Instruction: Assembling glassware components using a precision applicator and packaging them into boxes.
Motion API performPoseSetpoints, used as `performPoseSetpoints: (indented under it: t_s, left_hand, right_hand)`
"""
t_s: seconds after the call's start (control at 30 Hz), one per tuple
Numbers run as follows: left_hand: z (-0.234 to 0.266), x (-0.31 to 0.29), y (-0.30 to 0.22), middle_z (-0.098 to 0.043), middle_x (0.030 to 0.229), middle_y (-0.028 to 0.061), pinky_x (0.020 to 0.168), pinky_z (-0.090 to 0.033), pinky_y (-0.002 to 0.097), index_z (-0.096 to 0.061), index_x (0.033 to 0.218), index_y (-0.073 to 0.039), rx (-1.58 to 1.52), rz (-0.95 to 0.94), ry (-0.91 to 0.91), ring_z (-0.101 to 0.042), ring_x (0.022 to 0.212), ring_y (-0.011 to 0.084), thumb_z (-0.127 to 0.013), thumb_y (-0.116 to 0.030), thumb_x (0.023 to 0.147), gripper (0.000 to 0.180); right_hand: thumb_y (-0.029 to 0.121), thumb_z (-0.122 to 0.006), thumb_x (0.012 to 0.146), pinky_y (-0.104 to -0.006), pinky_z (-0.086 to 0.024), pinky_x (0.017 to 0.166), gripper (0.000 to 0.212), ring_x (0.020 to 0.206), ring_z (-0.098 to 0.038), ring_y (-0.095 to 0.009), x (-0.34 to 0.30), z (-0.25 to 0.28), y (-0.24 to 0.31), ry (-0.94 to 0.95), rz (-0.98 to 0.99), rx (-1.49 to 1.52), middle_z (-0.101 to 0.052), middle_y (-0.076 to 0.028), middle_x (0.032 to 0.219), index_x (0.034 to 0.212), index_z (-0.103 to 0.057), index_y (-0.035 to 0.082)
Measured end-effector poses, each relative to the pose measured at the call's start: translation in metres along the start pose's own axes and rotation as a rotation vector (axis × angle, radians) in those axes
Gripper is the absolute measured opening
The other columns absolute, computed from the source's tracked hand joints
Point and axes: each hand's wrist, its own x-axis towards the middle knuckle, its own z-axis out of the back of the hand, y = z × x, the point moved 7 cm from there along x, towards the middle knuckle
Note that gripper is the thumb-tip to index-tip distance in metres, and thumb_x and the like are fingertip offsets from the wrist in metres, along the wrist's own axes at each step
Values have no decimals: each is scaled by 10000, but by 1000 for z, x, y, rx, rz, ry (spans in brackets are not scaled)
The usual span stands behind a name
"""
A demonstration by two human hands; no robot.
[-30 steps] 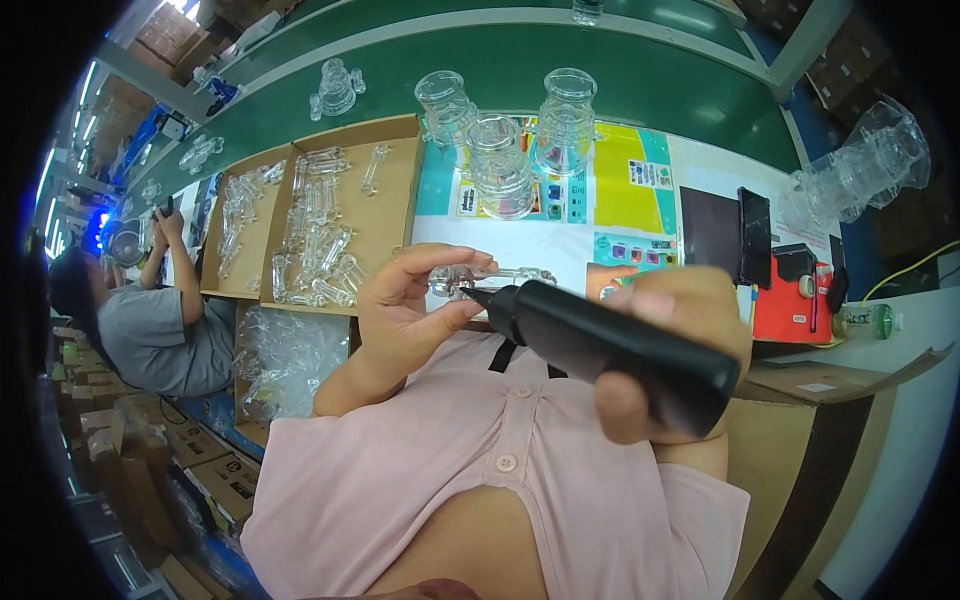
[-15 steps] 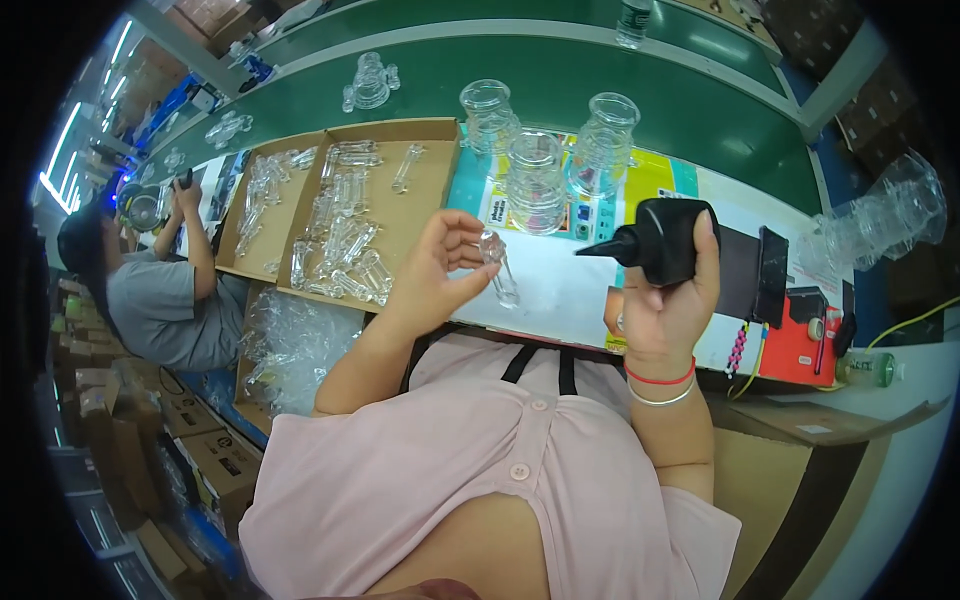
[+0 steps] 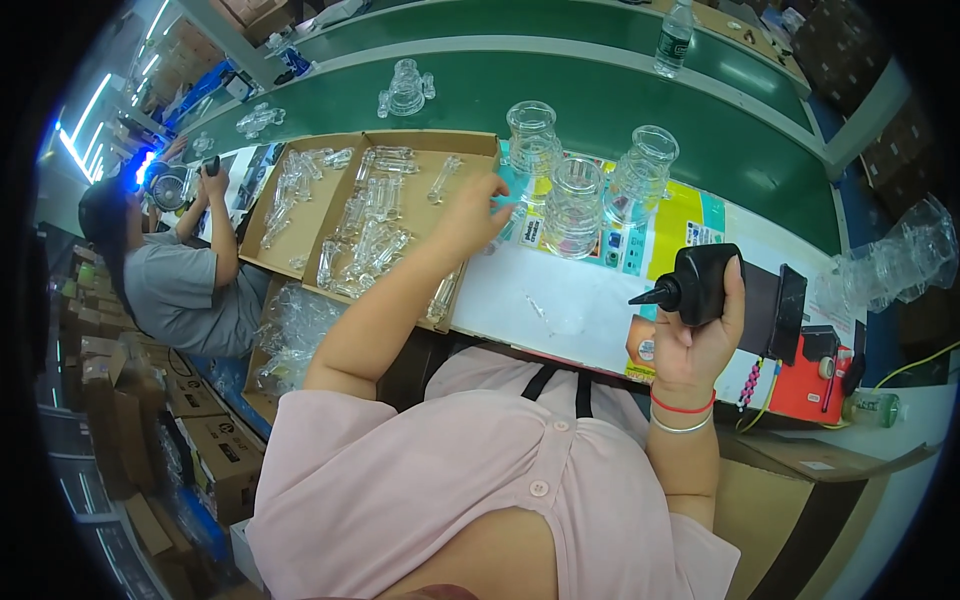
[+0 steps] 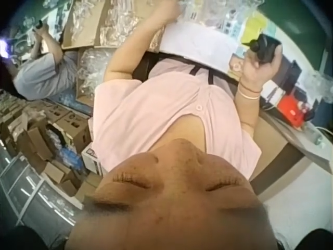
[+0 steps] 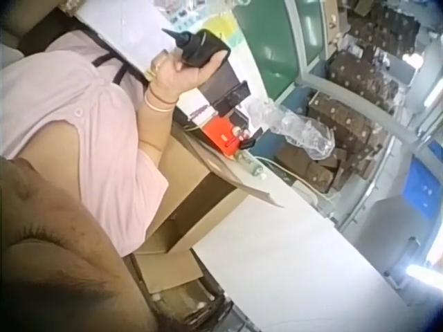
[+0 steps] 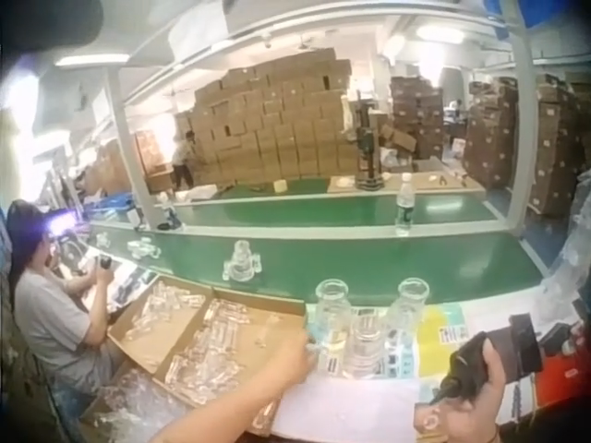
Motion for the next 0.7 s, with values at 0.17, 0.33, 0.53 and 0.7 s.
performPoseSetpoints:
  t_s: [0.17, 0.33, 0.53, 0.7]
  left_hand:
    - [51, 26, 56, -575, 822, 144, 724, -447, 400, -598, 777, -22, 270, -54, -335, -547, 821, 319, -642, -170, 723, 163]
    - [35, 48, 144, -592, 938, 173, 794, -445, 400, -618, 941, -34, 380, 404, -27, -551, 936, 329, -616, -190, 744, 252]
    - [57, 47, 113, -618, 766, 152, 730, -469, 386, -588, 899, -37, 308, 283, -33, -594, 823, 327, -633, -175, 719, 230]
    - [123, 16, 13, -614, 768, 80, 640, -472, 285, -577, 926, -41, 94, 144, -209, -599, 737, 169, -676, -135, 723, 244]
  right_hand:
    - [246, -504, 874, -141, -305, 279, 233, 459, -510, -93, -1, -1, 0, 24, -18, 8, -589, -122, 807, 917, -530, 18]
    - [245, -499, 876, -145, -299, 274, 209, 472, -521, -91, -4, -9, -4, 64, -23, 9, -586, -85, 782, 896, -538, 40]
    - [246, -489, 880, -144, -299, 273, 218, 486, -531, -92, -4, -8, 2, 62, -6, 6, -595, -96, 804, 919, -545, 38]
    - [243, -478, 884, -143, -290, 267, 247, 491, -535, -101, -1, -4, 5, 74, 9, 21, -597, -147, 850, 957, -536, 14]
